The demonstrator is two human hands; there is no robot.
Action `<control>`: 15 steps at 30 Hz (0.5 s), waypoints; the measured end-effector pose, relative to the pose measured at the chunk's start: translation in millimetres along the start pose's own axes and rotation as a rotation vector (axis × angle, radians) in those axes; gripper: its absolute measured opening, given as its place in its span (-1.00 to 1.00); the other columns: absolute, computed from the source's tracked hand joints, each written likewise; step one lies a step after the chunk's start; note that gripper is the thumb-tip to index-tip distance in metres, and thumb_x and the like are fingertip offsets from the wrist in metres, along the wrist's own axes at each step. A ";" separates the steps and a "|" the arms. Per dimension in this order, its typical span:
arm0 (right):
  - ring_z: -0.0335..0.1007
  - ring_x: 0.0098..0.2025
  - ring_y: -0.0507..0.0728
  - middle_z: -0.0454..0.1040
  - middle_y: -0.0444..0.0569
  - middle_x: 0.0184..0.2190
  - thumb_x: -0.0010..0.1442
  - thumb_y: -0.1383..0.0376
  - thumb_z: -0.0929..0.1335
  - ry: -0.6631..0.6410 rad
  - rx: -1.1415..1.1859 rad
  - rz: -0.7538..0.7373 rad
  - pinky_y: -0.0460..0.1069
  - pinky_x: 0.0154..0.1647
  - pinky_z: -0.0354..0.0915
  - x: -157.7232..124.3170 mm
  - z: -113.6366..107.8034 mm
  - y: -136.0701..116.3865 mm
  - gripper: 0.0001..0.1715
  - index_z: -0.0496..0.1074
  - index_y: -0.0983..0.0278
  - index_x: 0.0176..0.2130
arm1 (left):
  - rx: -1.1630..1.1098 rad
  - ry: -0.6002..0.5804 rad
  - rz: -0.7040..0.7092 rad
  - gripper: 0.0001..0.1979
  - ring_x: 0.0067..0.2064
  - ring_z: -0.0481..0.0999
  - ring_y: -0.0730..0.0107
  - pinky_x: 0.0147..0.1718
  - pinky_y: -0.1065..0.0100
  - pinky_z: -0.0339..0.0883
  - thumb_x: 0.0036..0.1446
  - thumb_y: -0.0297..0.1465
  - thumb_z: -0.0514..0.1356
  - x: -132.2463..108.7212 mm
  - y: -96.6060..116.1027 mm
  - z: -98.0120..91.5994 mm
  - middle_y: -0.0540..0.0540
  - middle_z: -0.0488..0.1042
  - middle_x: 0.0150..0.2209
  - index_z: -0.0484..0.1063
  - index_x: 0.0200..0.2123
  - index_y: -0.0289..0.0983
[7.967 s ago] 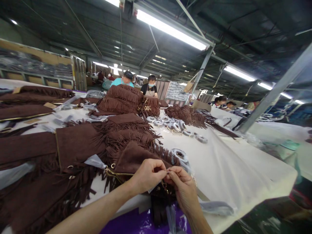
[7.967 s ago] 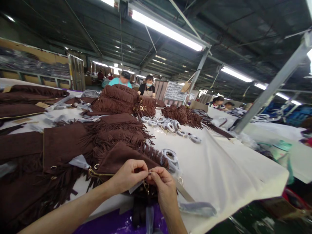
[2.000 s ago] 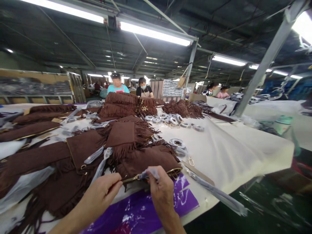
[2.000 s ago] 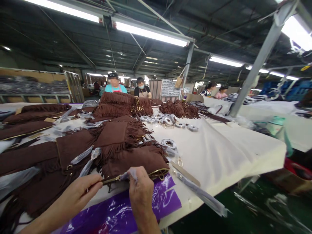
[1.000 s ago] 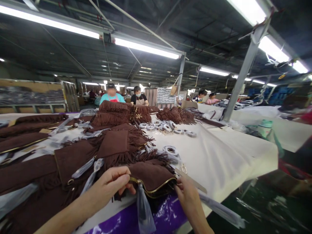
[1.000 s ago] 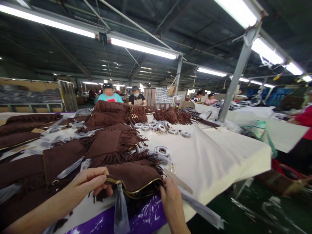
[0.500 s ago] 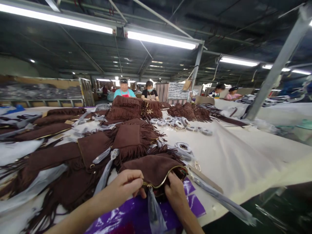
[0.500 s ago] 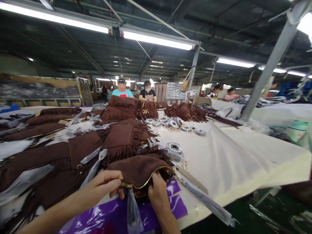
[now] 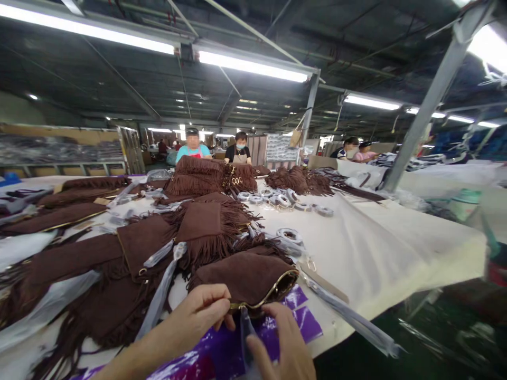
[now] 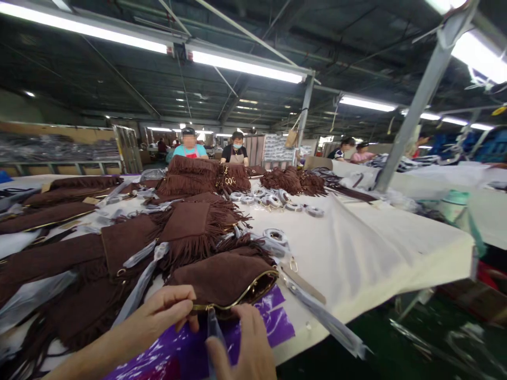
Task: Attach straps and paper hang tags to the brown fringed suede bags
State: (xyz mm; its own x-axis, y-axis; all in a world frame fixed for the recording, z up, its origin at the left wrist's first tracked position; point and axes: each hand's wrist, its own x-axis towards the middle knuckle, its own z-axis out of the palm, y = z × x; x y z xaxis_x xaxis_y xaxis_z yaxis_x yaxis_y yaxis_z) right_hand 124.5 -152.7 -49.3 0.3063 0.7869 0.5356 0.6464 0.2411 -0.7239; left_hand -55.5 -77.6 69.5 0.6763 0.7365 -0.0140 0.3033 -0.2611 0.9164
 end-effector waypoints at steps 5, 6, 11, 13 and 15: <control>0.53 -0.30 0.18 0.55 -0.09 -0.31 0.16 0.36 0.27 -0.202 -0.179 -0.115 -0.05 -0.31 0.37 -3.7 11.0 -16.8 -0.71 0.34 0.16 -0.09 | 0.064 0.005 -0.008 -0.70 -0.46 0.28 0.42 -0.44 0.41 0.11 0.10 -0.22 -0.01 -3.0 1.8 6.1 -0.06 0.47 -0.50 0.28 -0.56 -0.26; 0.53 -0.30 0.14 0.55 -0.11 -0.31 0.18 0.42 0.22 -0.245 -0.143 -0.111 -0.08 -0.32 0.36 0.2 10.8 -16.3 -0.69 0.33 0.16 -0.09 | 0.085 0.012 -0.011 -0.70 -0.46 0.29 0.42 -0.44 0.41 0.11 0.11 -0.23 -0.03 -4.2 0.8 5.8 -0.05 0.46 -0.50 0.28 -0.56 -0.26; 0.54 -0.34 0.12 0.55 -0.12 -0.35 0.29 0.38 0.13 -0.329 -0.338 -0.244 -0.11 -0.40 0.33 32.1 -25.9 24.5 -0.71 0.37 0.15 -0.18 | 0.397 0.120 0.062 -0.71 -0.44 0.31 0.40 -0.42 0.40 0.08 0.13 -0.29 -0.05 -10.9 -18.6 -21.9 0.01 0.34 -0.55 0.24 -0.58 -0.26; 0.53 -0.41 0.14 0.55 -0.09 -0.41 0.27 0.39 0.11 -0.285 -0.557 -0.307 -0.09 -0.48 0.31 48.7 -55.7 58.9 -0.68 0.39 0.16 -0.24 | 0.509 0.226 0.057 -0.69 -0.45 0.27 0.41 -0.44 0.40 0.05 0.16 -0.30 -0.07 -14.0 -32.9 -42.6 0.03 0.26 -0.57 0.19 -0.59 -0.25; 0.52 -0.50 0.15 0.56 -0.06 -0.46 0.29 0.34 0.12 -0.173 -0.728 -0.357 -0.08 -0.57 0.29 64.4 -85.3 94.4 -0.67 0.42 0.18 -0.17 | 0.567 0.288 0.015 -0.68 -0.48 0.23 0.43 -0.47 0.41 0.02 0.18 -0.29 -0.08 -18.3 -47.7 -59.2 0.05 0.20 -0.58 0.13 -0.59 -0.25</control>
State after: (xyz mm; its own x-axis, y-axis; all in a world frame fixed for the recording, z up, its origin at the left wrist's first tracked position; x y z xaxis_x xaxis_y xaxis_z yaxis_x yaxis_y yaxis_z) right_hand 264.8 -127.7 -46.1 -0.0763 0.8234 0.5624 0.9933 0.1116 -0.0287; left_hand -122.2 -41.6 49.7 0.4995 0.8479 0.1779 0.6570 -0.5045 0.5602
